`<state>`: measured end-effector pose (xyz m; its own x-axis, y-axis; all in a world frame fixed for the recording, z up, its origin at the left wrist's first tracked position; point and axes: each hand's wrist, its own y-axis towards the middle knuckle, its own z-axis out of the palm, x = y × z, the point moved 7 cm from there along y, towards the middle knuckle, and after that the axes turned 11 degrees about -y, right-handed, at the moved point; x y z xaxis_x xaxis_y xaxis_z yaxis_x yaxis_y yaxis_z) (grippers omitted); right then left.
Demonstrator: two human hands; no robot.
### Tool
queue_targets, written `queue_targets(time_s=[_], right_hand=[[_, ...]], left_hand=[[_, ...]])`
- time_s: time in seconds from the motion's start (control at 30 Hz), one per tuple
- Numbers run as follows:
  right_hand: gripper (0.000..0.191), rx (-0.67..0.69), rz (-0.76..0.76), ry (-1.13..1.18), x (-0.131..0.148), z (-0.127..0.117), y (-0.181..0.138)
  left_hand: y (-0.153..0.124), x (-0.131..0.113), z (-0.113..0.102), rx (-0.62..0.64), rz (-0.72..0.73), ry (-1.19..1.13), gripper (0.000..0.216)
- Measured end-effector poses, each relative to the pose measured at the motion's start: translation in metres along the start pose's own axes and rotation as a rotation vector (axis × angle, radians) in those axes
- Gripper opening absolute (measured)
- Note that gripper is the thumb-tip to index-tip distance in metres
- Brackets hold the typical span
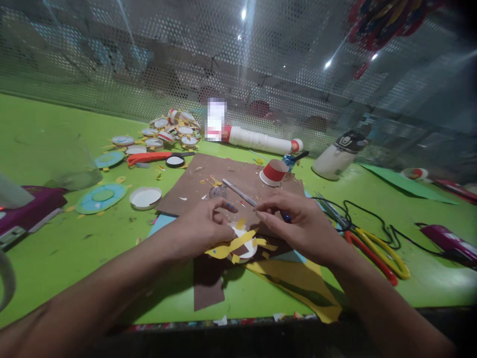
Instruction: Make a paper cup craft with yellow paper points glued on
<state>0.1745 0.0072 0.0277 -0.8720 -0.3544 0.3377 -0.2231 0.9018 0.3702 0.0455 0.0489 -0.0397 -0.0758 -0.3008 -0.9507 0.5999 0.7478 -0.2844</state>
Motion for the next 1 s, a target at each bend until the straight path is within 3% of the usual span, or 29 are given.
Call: queue_targets(time_s=[0.1,0.2,0.33,0.63,0.9,1.0], right_hand=[[0.01,0.0,0.054,0.047,-0.005,-0.002,-0.003],[0.011,0.029,-0.032,0.133,0.003,0.0,-0.006],[0.021,0.085,-0.143,0.206,0.012,0.003,-0.011],[0.028,0.237,-0.167,0.164,0.01,0.014,-0.015],[0.029,0.206,-0.154,0.251,0.008,0.015,-0.016],[0.024,0.116,-0.042,0.282,0.002,0.012,-0.012]], left_hand=[[0.0,0.001,-0.001,-0.012,-0.028,-0.004,0.028],[-0.001,0.001,-0.003,-0.021,-0.05,0.022,0.021],[0.001,0.006,-0.005,-0.003,-0.081,-0.005,0.019],[0.0,0.007,-0.002,0.064,-0.07,-0.005,0.012],[0.002,0.009,-0.003,0.056,-0.058,-0.004,0.01],[0.001,0.006,-0.005,0.011,-0.045,0.039,0.009]])
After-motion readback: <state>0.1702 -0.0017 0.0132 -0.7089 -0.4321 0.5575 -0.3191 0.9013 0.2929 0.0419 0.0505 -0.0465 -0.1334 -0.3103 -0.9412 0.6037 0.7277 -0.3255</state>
